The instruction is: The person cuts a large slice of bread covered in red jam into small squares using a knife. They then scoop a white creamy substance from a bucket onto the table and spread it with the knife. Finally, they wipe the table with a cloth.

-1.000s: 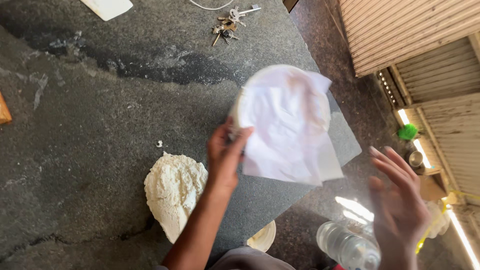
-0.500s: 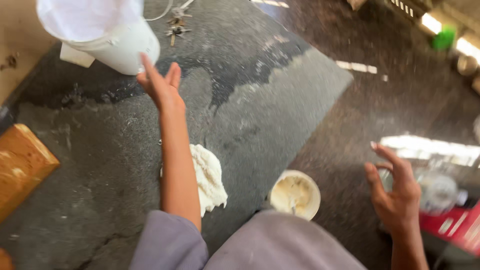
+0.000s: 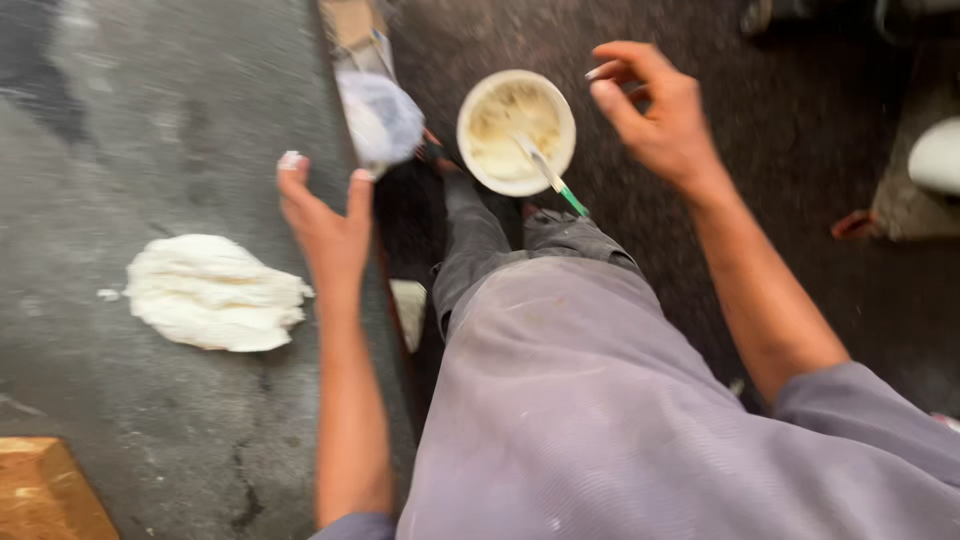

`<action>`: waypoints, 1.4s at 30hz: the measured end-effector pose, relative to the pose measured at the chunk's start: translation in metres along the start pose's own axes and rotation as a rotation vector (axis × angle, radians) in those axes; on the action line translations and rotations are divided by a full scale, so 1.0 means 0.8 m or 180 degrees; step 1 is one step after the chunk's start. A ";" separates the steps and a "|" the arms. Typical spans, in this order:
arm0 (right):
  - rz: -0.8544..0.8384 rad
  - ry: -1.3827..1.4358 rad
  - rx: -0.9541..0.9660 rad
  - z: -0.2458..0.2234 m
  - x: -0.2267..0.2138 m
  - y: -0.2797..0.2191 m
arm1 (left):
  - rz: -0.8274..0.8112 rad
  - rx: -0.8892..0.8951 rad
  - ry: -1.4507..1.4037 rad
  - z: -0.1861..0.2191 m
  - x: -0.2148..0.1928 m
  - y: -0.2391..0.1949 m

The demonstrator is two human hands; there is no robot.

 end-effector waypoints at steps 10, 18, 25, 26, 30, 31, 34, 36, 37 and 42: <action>-0.1150 -0.1329 0.1502 0.370 0.181 -0.027 | -0.0234 0.1068 0.2186 -0.034 0.040 -0.024; -0.1128 -0.2071 0.2132 0.493 0.309 -0.011 | -0.0741 0.0989 0.2869 -0.032 0.015 -0.037; -0.0951 -0.2079 0.2049 0.478 0.314 0.018 | -0.1310 0.0702 0.3183 -0.021 0.009 -0.029; -0.0958 -0.2101 0.2084 0.468 0.307 0.021 | -0.1284 0.0690 0.3106 -0.020 0.008 -0.028; -0.1140 -0.1491 0.2122 0.444 0.260 0.064 | -0.1085 0.0588 0.2998 -0.027 0.018 -0.025; -0.1175 -0.1637 0.1779 0.439 0.242 0.071 | -0.1079 0.0563 0.2967 -0.026 0.018 -0.025; -0.1299 -0.2317 0.0741 0.432 0.201 0.091 | -0.1287 0.0737 0.3104 -0.026 0.009 -0.024; -0.1343 -0.2905 0.0099 0.437 0.193 0.119 | -0.1323 0.0957 0.3083 -0.034 0.002 -0.024; -0.1357 -0.3220 -0.0178 0.440 0.193 0.134 | -0.1282 0.1068 0.2982 -0.042 -0.002 -0.025; -0.1569 -0.4243 -0.1433 0.465 0.213 0.209 | -0.1179 0.0840 0.2920 -0.086 -0.032 -0.092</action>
Point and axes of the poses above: each hand's wrist, its own y-axis towards the middle knuckle, its own x-axis out of the palm, z = x × y, the point moved 1 cm from there along y, towards the middle knuckle, and after that the axes turned 12 degrees about x, right-handed, at the moved point
